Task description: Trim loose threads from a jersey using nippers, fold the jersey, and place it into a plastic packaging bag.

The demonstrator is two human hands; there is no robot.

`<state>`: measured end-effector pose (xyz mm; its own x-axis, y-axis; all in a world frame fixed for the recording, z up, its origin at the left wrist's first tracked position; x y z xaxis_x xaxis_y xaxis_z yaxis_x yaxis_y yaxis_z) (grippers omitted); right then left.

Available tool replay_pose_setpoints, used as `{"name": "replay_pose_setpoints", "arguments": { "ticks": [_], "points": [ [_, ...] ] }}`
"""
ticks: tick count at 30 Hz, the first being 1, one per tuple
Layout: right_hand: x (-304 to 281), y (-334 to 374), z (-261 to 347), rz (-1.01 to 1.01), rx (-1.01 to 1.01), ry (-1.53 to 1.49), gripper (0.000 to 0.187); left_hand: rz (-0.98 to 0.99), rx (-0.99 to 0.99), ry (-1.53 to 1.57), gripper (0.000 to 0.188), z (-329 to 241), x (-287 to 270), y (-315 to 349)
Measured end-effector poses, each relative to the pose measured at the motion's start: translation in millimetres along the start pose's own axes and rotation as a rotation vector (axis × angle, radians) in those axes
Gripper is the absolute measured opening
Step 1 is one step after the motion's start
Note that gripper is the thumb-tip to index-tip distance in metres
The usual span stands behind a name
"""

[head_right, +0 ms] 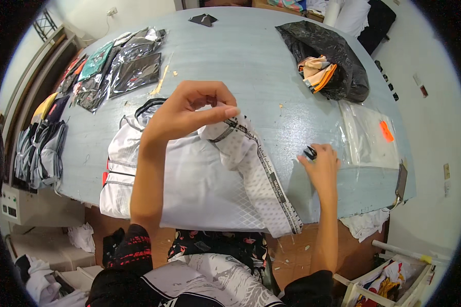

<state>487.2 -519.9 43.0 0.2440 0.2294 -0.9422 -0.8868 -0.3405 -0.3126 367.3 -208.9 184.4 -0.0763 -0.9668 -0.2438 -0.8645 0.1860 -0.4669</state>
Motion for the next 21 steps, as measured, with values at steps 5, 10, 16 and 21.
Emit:
{"name": "replay_pose_setpoints", "arguments": {
  "ticks": [5,10,16,21],
  "points": [
    [-70.6,-22.9,92.7,0.257,-0.166,-1.087,0.04,0.184,0.057,-0.258,0.016,-36.9,-0.5,2.3],
    [-92.3,-22.5,202.7,0.609,-0.613,-1.235,0.037,0.321,0.032,-0.55,0.018,-79.0,0.2,14.6],
    [-69.1,-21.7,221.4,0.812,-0.505,-1.151,0.031,0.336,0.108,-0.706,0.028,-73.0,5.9,52.5],
    [-74.8,-37.4,215.4,0.601,-0.279,-1.324,0.018,-0.269,-0.016,-0.821,0.039,-31.7,22.4,86.2]
  ]
}}
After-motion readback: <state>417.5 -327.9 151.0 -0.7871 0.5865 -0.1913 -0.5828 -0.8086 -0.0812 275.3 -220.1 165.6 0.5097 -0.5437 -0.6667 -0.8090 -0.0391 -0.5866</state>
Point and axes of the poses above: each hand's wrist, its own y-axis away from the middle knuckle, its own x-axis out of the palm, z = x × y, the point moved 5 cm from there along -y, towards the middle knuckle, and after that the axes turned 6 degrees about x, right-handed, at the moved point
